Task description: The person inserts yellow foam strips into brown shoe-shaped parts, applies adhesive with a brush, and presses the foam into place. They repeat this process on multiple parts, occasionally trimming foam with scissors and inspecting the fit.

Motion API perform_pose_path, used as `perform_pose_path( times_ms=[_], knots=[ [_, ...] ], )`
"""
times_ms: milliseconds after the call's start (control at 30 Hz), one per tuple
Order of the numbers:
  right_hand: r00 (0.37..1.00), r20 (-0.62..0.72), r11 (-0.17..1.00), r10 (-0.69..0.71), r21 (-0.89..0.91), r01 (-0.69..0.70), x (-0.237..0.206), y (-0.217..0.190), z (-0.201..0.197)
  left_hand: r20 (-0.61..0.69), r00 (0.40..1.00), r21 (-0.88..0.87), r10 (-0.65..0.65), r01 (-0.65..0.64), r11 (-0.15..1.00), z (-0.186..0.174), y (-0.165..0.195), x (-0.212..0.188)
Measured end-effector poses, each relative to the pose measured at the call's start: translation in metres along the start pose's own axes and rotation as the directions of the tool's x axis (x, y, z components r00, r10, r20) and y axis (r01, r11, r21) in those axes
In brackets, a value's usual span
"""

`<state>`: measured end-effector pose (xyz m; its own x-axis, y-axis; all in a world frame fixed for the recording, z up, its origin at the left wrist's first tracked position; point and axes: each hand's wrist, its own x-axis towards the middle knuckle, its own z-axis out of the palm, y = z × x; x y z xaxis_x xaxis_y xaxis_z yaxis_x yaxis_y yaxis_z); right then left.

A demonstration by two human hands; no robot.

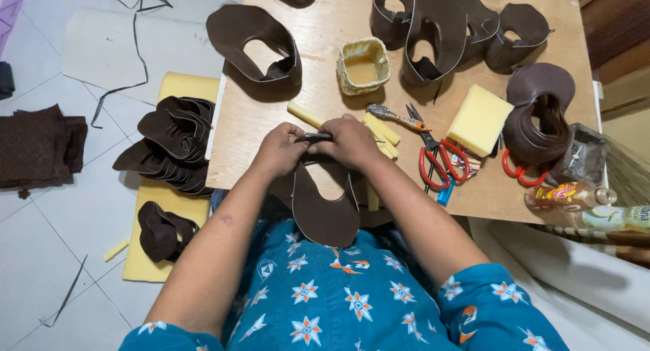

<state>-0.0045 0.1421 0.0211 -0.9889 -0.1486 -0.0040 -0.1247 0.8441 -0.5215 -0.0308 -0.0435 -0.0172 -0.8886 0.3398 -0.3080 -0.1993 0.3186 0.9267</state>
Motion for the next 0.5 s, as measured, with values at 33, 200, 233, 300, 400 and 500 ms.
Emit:
perform_pose_path(
  times_ms=[33,200,233,300,400,500],
  knots=[
    [1.000,-0.020,0.999,-0.023,0.048,0.024,0.001,0.006,-0.005,-0.046,0.999,0.075,0.001,0.002,0.997,0.001,0.001,0.000],
    [0.967,-0.073,0.958,0.245,0.169,-0.230,-0.016,0.049,-0.033,-0.106,0.994,0.059,-0.014,0.021,0.998,0.000,0.009,-0.001],
    [0.953,-0.060,0.944,0.298,0.166,-0.285,-0.020,0.056,-0.037,-0.115,0.993,0.083,-0.018,0.028,0.996,0.000,0.012,0.000],
    [0.957,-0.107,0.949,0.270,0.195,-0.246,-0.028,0.063,-0.038,-0.143,0.988,0.149,-0.055,0.076,0.986,-0.001,0.018,0.001],
    [0.954,-0.108,0.943,0.279,0.217,-0.251,-0.030,0.063,-0.039,-0.197,0.977,0.215,-0.083,0.126,0.968,-0.006,0.028,0.008],
    [0.890,0.085,0.823,0.448,0.349,-0.448,-0.029,0.059,-0.045,-0.067,0.980,0.026,-0.186,0.189,0.982,-0.011,0.036,0.015]
  ],
)
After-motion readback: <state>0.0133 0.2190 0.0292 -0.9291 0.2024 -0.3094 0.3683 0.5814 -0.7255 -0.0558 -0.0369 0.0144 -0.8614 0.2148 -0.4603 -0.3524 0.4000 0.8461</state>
